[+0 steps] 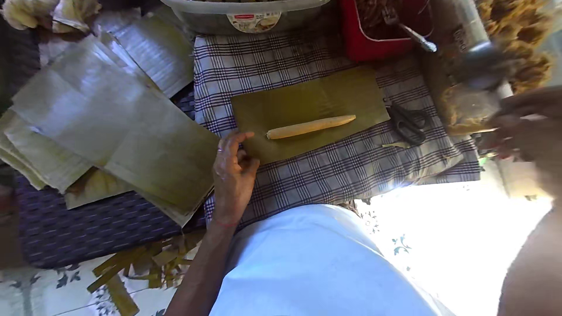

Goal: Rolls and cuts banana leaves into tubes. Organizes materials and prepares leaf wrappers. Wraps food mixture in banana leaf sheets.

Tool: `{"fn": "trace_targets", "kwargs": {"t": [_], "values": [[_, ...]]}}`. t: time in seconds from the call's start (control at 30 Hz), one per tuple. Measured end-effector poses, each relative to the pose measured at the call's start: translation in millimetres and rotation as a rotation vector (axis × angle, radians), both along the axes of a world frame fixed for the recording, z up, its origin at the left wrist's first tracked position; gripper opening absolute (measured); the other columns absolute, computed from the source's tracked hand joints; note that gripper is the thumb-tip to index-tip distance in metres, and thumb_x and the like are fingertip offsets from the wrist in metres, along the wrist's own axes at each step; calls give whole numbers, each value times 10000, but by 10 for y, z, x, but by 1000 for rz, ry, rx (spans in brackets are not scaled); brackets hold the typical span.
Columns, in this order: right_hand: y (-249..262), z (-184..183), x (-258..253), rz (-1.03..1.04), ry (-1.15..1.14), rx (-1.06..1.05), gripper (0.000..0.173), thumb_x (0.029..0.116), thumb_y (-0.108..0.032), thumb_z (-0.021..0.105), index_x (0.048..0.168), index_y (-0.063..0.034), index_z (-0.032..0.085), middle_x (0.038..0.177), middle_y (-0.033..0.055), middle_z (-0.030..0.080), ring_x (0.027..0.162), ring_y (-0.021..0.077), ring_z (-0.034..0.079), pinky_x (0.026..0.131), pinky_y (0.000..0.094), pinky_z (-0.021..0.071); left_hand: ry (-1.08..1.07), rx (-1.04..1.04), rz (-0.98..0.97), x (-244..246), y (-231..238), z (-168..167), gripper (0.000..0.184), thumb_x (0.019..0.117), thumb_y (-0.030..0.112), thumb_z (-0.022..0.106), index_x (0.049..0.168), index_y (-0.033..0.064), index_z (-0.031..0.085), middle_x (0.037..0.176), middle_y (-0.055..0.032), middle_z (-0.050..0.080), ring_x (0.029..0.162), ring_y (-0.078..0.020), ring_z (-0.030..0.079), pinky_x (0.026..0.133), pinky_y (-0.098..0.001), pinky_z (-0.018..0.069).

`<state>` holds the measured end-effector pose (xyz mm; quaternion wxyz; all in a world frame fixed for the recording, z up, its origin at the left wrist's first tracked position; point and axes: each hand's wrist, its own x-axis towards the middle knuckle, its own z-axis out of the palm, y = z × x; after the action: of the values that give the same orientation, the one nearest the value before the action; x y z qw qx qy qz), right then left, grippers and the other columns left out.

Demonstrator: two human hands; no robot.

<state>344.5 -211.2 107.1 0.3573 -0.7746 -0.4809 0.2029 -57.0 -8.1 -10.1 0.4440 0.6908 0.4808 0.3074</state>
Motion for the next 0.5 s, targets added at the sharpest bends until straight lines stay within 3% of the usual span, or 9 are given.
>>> {"fn": "trace_targets", "kwargs": {"t": [0.07, 0.13, 0.17, 0.2, 0.27, 0.33, 0.5], "values": [[187, -325, -453, -46, 44, 2, 268, 990, -140, 580, 1245, -60, 585, 935, -55, 642, 634, -33, 563, 569, 164, 509, 35, 130, -52, -33, -41, -58, 534, 811, -73, 751, 1314, 54, 621, 1617, -163, 331, 1139, -202, 661, 813, -343, 619], [267, -678, -639, -15, 135, 62, 291, 971, -101, 602, 1257, -58, 632, 923, -55, 674, 608, -35, 544, 533, 149, 484, 85, 263, -137, -89, -68, -133, 580, 796, -6, 793, 1343, 80, 620, 1682, -163, 196, 1297, -214, 579, 884, -327, 602], [290, -800, -702, -19, 174, 69, 313, 974, -79, 605, 1283, -51, 645, 929, -42, 684, 604, -31, 542, 527, 147, 476, 110, 329, -174, -111, -73, -162, 571, 791, 14, 795, 1334, 70, 628, 1678, -176, 215, 1329, -224, 551, 930, -318, 568], [301, -887, -749, -30, 196, 64, 316, 976, -65, 611, 1288, -45, 656, 925, -33, 689, 595, -29, 539, 522, 143, 471, 130, 379, -201, -130, -77, -187, 539, 795, 17, 780, 1313, 51, 637, 1655, -186, 281, 1370, -240, 522, 1011, -326, 526], [305, -1009, -791, -47, 225, 53, 307, 975, -54, 614, 1276, -50, 677, 890, -30, 705, 570, -32, 538, 508, 134, 466, 151, 428, -227, -149, -73, -222, 436, 817, -22, 735, 1246, -6, 659, 1543, -205, 457, 1356, -286, 536, 1071, -377, 491], [303, -1076, -790, -37, 239, 53, 300, 981, -58, 610, 1272, -49, 682, 898, -30, 713, 570, -37, 535, 505, 129, 459, 164, 448, -222, -151, -56, -235, 333, 847, -50, 682, 1178, -18, 684, 1429, -192, 567, 1281, -268, 594, 1045, -364, 510], [347, -1096, -785, -13, 238, 88, 298, 977, -57, 622, 1266, -54, 694, 893, -34, 709, 563, -37, 532, 498, 122, 455, 138, 483, -160, -105, -19, -225, 138, 911, -36, 648, 1035, -28, 708, 1312, -182, 642, 1184, -220, 652, 993, -310, 538]]}}
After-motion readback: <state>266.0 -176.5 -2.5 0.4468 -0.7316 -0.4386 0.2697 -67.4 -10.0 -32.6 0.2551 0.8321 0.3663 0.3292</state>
